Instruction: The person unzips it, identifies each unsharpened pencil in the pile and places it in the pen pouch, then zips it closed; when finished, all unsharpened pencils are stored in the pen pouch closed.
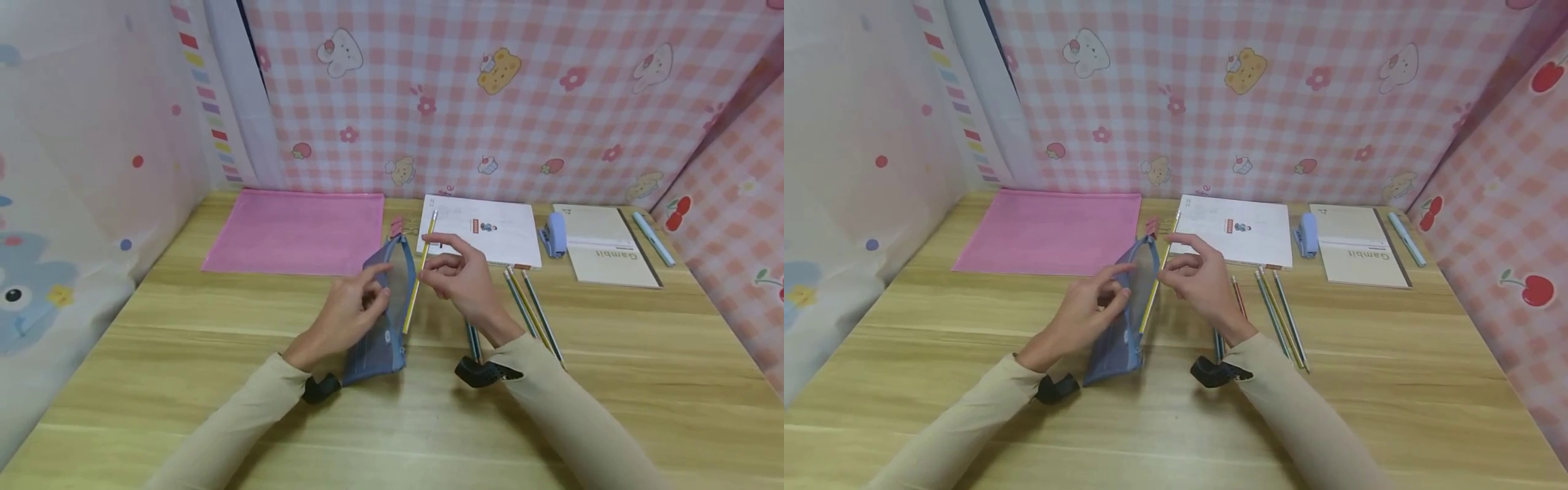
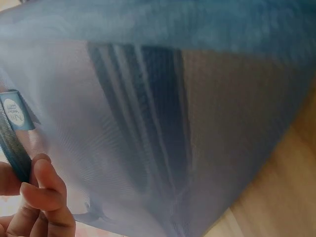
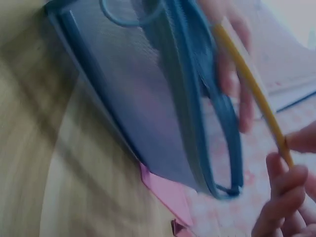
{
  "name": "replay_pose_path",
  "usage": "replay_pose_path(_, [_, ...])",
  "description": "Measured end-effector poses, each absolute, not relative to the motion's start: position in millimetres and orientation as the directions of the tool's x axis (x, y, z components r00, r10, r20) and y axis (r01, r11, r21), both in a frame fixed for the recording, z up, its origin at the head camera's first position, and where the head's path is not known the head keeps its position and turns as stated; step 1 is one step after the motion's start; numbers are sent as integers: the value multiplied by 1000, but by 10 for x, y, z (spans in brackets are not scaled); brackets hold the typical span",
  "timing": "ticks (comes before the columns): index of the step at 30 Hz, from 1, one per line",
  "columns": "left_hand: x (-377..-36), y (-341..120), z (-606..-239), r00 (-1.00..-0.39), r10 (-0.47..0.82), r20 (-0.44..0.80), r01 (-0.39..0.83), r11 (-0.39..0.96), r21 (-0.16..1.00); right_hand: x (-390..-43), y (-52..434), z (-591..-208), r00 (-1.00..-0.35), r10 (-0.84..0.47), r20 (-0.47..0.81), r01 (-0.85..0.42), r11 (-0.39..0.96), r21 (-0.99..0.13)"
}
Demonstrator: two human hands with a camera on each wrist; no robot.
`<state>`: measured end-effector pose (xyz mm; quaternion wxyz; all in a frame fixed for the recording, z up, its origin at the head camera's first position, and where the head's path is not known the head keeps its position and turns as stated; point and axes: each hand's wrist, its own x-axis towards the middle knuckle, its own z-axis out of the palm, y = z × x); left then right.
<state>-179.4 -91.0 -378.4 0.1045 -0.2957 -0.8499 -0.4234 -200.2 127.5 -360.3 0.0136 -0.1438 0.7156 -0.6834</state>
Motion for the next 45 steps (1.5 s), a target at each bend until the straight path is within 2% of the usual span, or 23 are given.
replay_pose_path(5, [-1799, -889, -3790, -803, 410, 432, 592, 465, 658, -2000, 1085, -3663, -950, -209, 231, -281, 256, -925])
replay_pose_path(10, [-1793, -875, -3786, -811, 376, 449, 583, 451, 676, -1900, 975, -3651, -958, -240, 158, -257, 465, -847])
replay_pose_path(15, [-1781, -872, -3799, -818, 352, 456, 575, 464, 673, -1858, 901, -3637, -943, -324, 82, -254, 538, -804])
replay_pose_path(21, [-1769, -891, -3796, -828, 345, 442, 560, 478, 677, -1821, 978, -3593, -922, -372, 106, -313, 556, -770])
replay_pose_path(25, [-1771, -901, -3793, -821, 349, 452, 571, 485, 662, -1780, 1216, -3551, -932, -349, 98, -266, 476, -838])
replay_pose_path(30, [-1777, -921, -3798, -815, 350, 461, 579, 483, 657, -1779, 1717, -3488, -953, -303, -25, -97, 383, -919])
replay_pose_path(39, [-1772, -918, -3790, -823, 353, 445, 568, 480, 669, -1794, 2721, -3528, -981, -171, -90, -19, 551, -834])
replay_pose_path(45, [-1766, -918, -3793, -825, 361, 434, 564, 477, 674, -1778, 3064, -3706, -979, -137, -150, 20, 668, -744])
